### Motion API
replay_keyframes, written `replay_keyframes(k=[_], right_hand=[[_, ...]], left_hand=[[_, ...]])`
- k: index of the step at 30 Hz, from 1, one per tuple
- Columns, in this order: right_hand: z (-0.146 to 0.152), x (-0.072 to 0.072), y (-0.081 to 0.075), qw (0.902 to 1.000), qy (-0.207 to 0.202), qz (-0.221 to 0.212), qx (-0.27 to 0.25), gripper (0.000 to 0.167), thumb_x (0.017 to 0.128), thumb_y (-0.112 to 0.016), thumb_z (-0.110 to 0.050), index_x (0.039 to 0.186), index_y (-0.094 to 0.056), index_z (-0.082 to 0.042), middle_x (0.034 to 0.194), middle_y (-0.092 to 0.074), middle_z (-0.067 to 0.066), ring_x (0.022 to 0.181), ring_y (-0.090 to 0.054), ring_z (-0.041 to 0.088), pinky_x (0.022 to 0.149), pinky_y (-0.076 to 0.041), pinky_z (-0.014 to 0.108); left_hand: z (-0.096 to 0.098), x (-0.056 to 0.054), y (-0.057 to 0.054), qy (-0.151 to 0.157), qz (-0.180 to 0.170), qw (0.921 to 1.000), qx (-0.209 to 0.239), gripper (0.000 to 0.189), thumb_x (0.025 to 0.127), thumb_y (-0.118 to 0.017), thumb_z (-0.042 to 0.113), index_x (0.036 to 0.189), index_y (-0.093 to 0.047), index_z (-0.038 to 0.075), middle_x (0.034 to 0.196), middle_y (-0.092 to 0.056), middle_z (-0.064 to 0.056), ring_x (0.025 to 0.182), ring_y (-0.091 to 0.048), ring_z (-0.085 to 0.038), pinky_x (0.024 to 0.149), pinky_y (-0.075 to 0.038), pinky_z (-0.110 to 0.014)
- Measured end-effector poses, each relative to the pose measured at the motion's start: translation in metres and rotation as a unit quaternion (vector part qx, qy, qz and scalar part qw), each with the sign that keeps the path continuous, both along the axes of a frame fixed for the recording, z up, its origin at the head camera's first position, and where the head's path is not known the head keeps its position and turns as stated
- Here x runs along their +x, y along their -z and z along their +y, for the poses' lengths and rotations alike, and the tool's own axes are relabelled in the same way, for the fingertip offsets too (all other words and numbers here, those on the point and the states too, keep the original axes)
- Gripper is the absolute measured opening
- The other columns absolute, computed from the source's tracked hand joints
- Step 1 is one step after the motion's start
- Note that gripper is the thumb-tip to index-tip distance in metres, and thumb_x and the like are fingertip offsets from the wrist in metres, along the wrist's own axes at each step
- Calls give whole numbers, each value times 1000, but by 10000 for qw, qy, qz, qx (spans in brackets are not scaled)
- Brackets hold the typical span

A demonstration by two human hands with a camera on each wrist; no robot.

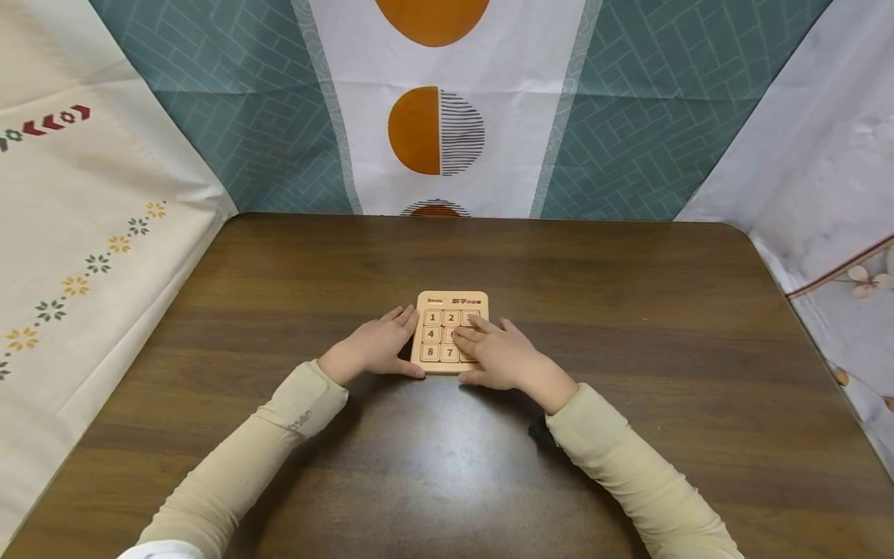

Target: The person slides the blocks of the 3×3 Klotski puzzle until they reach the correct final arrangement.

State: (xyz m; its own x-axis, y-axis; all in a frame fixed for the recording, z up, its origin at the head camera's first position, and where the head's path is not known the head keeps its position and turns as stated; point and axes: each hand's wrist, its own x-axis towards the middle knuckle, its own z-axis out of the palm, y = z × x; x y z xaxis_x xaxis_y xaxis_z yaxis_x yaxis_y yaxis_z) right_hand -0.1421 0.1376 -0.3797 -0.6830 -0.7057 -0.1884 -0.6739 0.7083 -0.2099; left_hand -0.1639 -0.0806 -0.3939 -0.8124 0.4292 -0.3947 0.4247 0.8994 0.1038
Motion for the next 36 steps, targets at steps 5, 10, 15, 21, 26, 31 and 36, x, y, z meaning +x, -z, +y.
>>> replay_keyframes(k=[5,10,15,21,26,31,36], right_hand=[[9,0,2,9999,80,33,-52,65,85,-59,-44,137,-43,-8,142,-37,8,133,-23,32,97,-22,62],[18,1,2,9999,120,98,-71,63,86,-59,-44,136,-45,-8,141,-39,8,133,-25,32,96,-23,62],[22,2,2,9998,174,8,-91,63,86,-59,-42,136,-44,-8,141,-39,8,133,-24,31,96,-22,62],[19,1,-1,9998,80,134,-89,63,86,-59,-43,135,-45,-6,140,-40,9,133,-24,33,96,-23,62],[6,0,-9,9997,-86,191,-87,62,86,-59,-42,135,-44,-6,140,-40,9,133,-24,33,97,-23,61],[-1,0,-10,9998,-130,156,-75,62,86,-59,-41,136,-44,-7,139,-41,8,133,-25,32,98,-23,61],[2,0,-9,10000,-22,48,19,63,86,-59,-42,135,-45,-7,139,-41,9,133,-23,32,98,-22,61]], left_hand=[[0,0,-2,-7,-30,10000,-20,106,74,-62,61,144,-14,-3,148,-16,-18,135,-18,-32,100,-30,-50],[0,1,-4,5,-28,10000,43,106,74,-63,61,144,-15,-4,148,-17,-19,135,-18,-32,100,-30,-50],[0,1,-3,16,-13,10000,30,107,74,-62,61,144,-15,-4,148,-17,-19,135,-18,-32,100,-30,-50],[0,1,-2,11,7,10000,26,106,74,-62,61,144,-15,-4,148,-17,-19,135,-18,-32,100,-30,-50],[0,1,-2,0,-4,10000,8,106,74,-62,62,144,-15,-4,148,-18,-19,135,-19,-32,99,-30,-50],[1,1,-2,-2,-43,10000,58,106,74,-62,61,144,-15,-4,148,-18,-19,135,-19,-32,99,-31,-50],[1,0,-2,-3,-20,10000,40,106,74,-62,61,144,-15,-4,148,-18,-19,135,-19,-32,99,-31,-50]])
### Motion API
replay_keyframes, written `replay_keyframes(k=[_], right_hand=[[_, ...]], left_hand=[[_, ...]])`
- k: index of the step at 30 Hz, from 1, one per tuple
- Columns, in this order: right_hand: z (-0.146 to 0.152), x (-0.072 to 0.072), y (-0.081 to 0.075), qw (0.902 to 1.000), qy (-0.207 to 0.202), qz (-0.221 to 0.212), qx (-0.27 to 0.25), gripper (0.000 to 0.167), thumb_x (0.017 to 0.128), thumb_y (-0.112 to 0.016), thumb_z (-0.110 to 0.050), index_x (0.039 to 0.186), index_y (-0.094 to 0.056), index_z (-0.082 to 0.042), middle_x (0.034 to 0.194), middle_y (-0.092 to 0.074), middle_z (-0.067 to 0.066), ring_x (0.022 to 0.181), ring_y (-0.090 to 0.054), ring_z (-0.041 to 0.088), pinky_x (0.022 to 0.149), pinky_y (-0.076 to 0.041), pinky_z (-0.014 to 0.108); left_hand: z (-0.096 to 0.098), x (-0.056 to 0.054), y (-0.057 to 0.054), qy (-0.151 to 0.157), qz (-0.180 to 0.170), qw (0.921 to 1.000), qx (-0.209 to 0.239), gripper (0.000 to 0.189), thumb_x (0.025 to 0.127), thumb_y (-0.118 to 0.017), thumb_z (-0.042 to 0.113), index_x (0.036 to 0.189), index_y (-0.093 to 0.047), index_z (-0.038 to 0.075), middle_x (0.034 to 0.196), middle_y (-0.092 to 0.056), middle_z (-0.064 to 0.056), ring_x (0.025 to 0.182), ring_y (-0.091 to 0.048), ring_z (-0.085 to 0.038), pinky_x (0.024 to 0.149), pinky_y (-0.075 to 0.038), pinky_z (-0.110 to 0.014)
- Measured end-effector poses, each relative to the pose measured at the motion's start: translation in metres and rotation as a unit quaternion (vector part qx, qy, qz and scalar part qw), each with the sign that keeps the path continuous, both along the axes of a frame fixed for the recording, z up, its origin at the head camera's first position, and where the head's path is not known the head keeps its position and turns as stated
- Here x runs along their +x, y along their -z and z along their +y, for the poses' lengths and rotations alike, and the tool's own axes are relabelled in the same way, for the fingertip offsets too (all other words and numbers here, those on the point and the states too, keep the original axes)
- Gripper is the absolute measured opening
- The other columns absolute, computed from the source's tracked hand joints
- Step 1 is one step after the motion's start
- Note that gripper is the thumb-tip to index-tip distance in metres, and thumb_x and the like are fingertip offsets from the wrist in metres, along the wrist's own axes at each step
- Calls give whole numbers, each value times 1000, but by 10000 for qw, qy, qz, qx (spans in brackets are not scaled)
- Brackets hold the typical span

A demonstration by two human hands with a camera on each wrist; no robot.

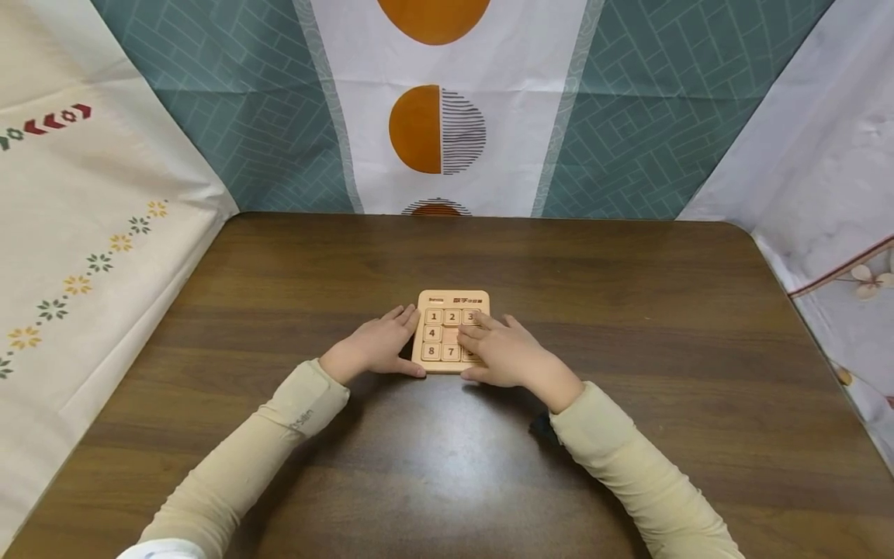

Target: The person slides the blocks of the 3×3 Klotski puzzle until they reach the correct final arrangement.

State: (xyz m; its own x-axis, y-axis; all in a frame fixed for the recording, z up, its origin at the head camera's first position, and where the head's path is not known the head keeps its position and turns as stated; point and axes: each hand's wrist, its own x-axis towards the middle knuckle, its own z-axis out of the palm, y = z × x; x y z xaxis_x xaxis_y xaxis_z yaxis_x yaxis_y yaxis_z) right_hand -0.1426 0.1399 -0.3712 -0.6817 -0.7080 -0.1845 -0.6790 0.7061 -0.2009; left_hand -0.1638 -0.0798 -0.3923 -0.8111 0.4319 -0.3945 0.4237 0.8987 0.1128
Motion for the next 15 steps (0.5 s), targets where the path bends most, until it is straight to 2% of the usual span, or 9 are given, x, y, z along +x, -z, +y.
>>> replay_keyframes(k=[5,15], right_hand=[[5,0,1,9999,94,-73,97,63,86,-59,-43,136,-44,-7,141,-39,8,134,-22,32,98,-21,61],[-19,-4,4,9994,-324,80,7,65,86,-57,-45,137,-42,-8,142,-37,6,134,-22,31,99,-23,59]], left_hand=[[-1,0,-2,7,21,10000,-43,106,74,-62,62,144,-15,-4,148,-17,-19,135,-18,-32,99,-31,-50],[0,2,-4,6,-7,10000,-57,106,74,-62,61,144,-15,-3,148,-17,-19,135,-18,-33,99,-30,-51]])
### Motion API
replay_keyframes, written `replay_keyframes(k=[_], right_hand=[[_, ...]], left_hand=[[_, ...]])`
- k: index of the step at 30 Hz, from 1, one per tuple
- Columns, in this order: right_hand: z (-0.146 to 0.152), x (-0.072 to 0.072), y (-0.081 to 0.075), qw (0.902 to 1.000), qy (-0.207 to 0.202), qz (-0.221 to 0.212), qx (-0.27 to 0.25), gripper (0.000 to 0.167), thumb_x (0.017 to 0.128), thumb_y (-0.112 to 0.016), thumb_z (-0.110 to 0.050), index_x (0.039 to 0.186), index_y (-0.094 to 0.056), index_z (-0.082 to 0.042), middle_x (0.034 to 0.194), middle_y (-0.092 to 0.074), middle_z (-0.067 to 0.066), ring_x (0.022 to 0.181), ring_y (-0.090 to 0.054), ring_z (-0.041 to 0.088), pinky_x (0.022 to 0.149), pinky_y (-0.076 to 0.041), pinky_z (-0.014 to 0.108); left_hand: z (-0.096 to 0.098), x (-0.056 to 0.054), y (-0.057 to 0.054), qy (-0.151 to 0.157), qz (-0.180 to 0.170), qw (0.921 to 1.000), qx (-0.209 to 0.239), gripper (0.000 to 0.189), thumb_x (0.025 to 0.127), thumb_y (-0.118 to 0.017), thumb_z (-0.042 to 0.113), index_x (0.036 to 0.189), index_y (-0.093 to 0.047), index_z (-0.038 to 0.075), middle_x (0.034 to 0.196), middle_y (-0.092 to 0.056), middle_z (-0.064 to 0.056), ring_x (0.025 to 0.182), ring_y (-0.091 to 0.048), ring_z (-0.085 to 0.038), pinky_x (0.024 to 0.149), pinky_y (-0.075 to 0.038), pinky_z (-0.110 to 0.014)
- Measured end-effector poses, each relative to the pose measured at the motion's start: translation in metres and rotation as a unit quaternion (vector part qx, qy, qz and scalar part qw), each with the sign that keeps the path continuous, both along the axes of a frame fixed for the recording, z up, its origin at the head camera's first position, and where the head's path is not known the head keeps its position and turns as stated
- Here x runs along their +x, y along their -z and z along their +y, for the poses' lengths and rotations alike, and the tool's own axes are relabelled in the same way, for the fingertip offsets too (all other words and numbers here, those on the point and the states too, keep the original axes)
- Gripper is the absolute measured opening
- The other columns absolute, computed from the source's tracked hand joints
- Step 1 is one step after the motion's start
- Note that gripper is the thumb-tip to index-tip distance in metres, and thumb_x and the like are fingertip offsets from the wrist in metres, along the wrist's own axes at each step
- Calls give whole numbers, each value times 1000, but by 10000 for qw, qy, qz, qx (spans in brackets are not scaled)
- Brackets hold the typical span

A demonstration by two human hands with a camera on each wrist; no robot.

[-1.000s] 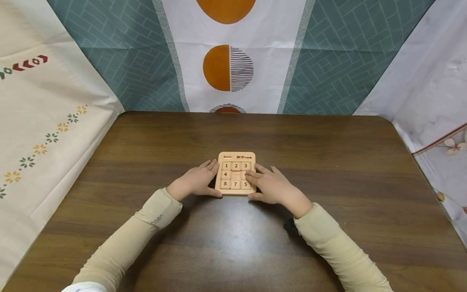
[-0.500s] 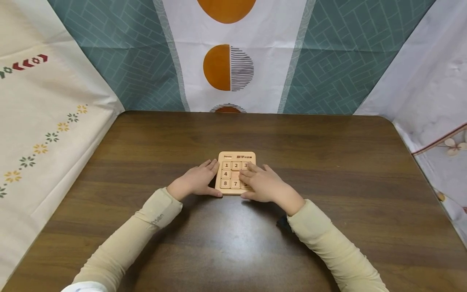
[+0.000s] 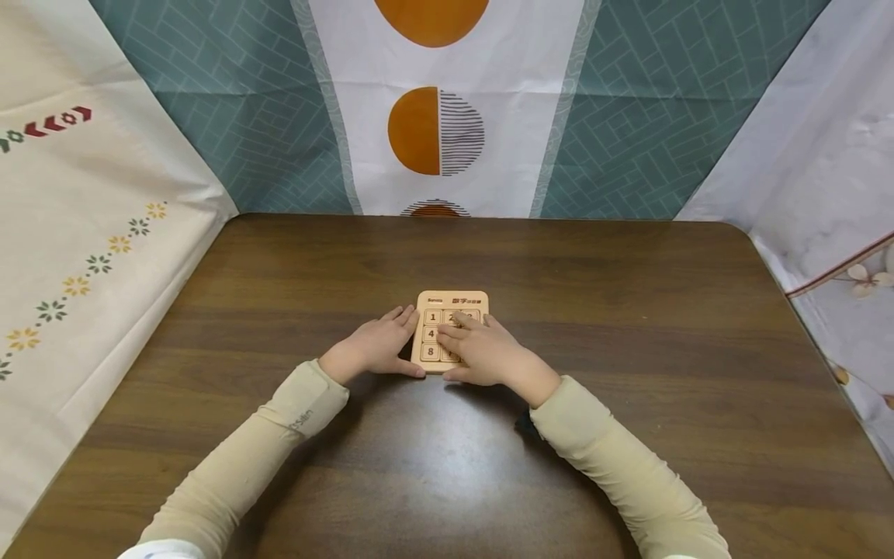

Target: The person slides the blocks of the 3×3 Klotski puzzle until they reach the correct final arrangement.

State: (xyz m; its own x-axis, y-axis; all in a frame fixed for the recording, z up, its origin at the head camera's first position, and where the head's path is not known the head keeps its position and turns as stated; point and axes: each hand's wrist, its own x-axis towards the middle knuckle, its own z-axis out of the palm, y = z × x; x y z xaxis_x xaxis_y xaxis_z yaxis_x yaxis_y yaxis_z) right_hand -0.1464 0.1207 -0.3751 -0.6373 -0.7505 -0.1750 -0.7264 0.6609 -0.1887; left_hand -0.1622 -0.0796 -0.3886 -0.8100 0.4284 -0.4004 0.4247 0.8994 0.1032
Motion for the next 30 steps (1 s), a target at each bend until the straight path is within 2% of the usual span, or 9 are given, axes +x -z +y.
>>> replay_keyframes(k=[8,20,25,30], right_hand=[[-9,-2,2,9997,-15,-115,200,64,87,-56,-45,137,-42,-8,142,-38,7,135,-20,30,99,-21,60],[13,-2,3,9998,169,-1,67,62,85,-58,-46,134,-48,-9,138,-42,7,133,-25,31,98,-22,61],[7,3,1,9998,-141,-131,-54,63,85,-58,-46,136,-44,-11,140,-40,6,134,-22,31,99,-21,60],[-2,4,1,9990,-418,-132,114,64,85,-57,-47,137,-44,-12,141,-40,4,134,-21,31,100,-21,58]], left_hand=[[1,1,-1,-27,-67,10000,21,105,75,-62,60,144,-14,-3,148,-16,-19,135,-17,-32,99,-30,-51],[0,0,0,8,25,10000,19,106,74,-63,61,143,-17,-5,148,-18,-19,134,-20,-33,99,-31,-51],[0,0,0,3,29,10000,24,106,74,-63,60,143,-17,-4,148,-19,-19,134,-20,-33,99,-31,-51],[-1,0,1,25,90,9999,62,105,74,-64,60,143,-17,-4,147,-19,-20,134,-20,-33,98,-31,-51]])
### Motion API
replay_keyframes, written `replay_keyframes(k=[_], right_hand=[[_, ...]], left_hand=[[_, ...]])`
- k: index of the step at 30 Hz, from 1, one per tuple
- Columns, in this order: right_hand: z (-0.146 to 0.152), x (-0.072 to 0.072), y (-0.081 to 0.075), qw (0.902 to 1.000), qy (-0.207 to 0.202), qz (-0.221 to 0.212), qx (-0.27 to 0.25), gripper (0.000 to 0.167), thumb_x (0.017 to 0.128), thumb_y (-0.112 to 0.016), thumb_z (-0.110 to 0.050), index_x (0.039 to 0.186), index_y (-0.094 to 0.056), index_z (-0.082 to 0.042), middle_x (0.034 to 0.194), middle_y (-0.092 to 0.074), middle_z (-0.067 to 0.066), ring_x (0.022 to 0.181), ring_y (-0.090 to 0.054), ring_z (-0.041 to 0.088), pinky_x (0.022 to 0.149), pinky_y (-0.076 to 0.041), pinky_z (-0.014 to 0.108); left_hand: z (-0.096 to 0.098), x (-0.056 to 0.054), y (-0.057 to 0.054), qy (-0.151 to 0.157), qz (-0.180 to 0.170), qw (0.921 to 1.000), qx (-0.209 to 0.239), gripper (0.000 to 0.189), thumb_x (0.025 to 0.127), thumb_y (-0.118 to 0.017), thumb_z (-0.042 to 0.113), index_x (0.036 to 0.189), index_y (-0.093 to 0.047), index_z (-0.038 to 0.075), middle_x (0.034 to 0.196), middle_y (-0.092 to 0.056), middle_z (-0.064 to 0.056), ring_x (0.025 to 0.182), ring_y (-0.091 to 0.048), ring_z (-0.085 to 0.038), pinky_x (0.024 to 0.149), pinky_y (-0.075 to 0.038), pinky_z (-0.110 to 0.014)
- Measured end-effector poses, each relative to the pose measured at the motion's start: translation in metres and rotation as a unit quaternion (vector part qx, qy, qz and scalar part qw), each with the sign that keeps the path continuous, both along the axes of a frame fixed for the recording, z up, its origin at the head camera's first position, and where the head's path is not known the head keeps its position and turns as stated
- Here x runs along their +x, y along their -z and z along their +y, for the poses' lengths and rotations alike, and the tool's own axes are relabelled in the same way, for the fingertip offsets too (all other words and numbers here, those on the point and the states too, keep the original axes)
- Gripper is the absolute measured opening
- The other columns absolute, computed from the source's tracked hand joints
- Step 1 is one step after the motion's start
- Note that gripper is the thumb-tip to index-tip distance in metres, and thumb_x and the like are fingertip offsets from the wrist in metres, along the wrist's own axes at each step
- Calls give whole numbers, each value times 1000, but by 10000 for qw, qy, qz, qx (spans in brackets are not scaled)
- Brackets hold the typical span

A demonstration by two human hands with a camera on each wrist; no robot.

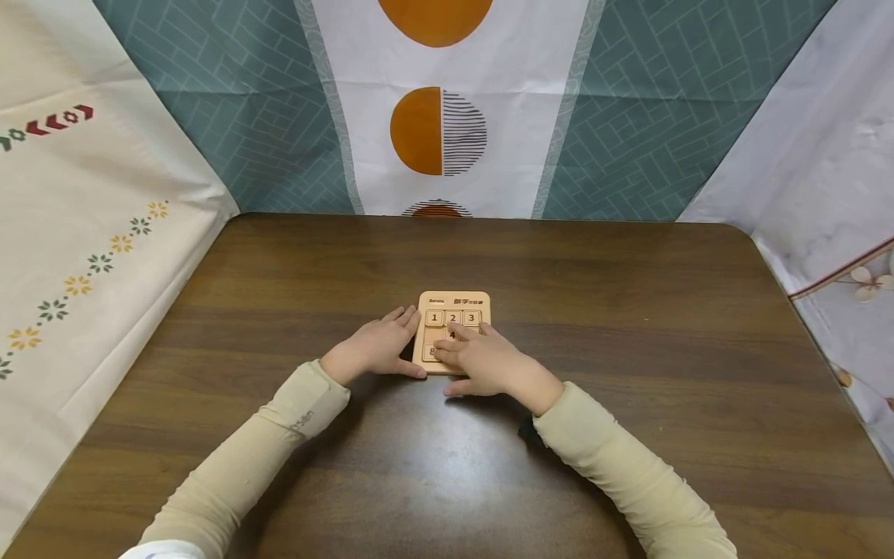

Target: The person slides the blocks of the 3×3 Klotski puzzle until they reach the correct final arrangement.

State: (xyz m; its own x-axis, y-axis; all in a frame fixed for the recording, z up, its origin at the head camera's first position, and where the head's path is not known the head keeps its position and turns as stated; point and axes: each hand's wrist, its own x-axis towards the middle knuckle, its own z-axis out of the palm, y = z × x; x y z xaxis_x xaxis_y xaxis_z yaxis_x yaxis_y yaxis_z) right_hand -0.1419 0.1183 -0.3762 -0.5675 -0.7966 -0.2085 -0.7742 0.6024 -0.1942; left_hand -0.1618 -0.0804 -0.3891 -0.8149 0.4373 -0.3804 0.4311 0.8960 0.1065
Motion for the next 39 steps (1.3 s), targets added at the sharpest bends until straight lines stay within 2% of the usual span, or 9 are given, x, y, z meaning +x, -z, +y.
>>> replay_keyframes(k=[6,11,18,23,28,33,36,39], right_hand=[[-4,-11,5,9998,122,161,95,65,85,-58,-48,137,-43,-13,140,-40,3,134,-22,30,99,-23,58],[-4,-17,7,9996,254,83,9,67,84,-59,-47,138,-41,-12,142,-38,4,135,-21,29,99,-23,58],[9,-1,-3,9994,188,146,-236,56,86,-59,-42,131,-51,-10,136,-45,5,134,-23,30,99,-21,60],[15,8,-2,9996,88,165,-198,54,85,-59,-45,125,-57,-9,132,-50,5,133,-25,32,98,-22,61],[10,9,4,9990,-34,286,-331,55,84,-60,-46,126,-57,-9,132,-50,4,131,-29,31,96,-26,59],[1,9,7,9992,-122,215,-304,58,85,-59,-44,130,-52,-9,135,-47,5,131,-28,31,97,-25,59],[1,8,7,9995,-94,146,-259,60,85,-58,-45,133,-49,-9,137,-44,6,132,-27,31,98,-24,59],[4,6,6,9994,66,271,-208,62,86,-58,-46,134,-47,-9,139,-42,6,133,-26,31,98,-24,59]], left_hand=[[0,0,0,-35,-46,10000,-53,106,74,-63,60,144,-16,-3,148,-19,-19,134,-20,-33,99,-31,-51],[0,-1,1,-46,-85,9999,-83,105,74,-63,60,144,-16,-3,148,-18,-19,135,-19,-32,99,-30,-50],[-1,0,1,-78,-106,9999,-66,106,74,-63,61,144,-15,-3,148,-17,-19,135,-18,-32,100,-29,-50],[-2,0,1,-88,-46,9999,-56,106,73,-63,61,143,-16,-4,148,-18,-19,135,-19,-33,99,-30,-50],[-2,0,1,-68,-76,9999,-27,106,74,-63,61,144,-15,-4,148,-17,-19,135,-18,-33,99,-30,-50],[-1,0,2,-62,-75,10000,-2,106,74,-63,60,144,-15,-4,148,-18,-19,134,-19,-33,99,-30,-51],[-1,0,1,-60,-71,10000,-2,105,74,-63,60,144,-16,-4,148,-18,-19,134,-19,-33,99,-30,-51],[-1,1,1,-58,-78,10000,-10,106,74,-63,60,144,-15,-4,148,-18,-19,134,-19,-33,99,-30,-51]])
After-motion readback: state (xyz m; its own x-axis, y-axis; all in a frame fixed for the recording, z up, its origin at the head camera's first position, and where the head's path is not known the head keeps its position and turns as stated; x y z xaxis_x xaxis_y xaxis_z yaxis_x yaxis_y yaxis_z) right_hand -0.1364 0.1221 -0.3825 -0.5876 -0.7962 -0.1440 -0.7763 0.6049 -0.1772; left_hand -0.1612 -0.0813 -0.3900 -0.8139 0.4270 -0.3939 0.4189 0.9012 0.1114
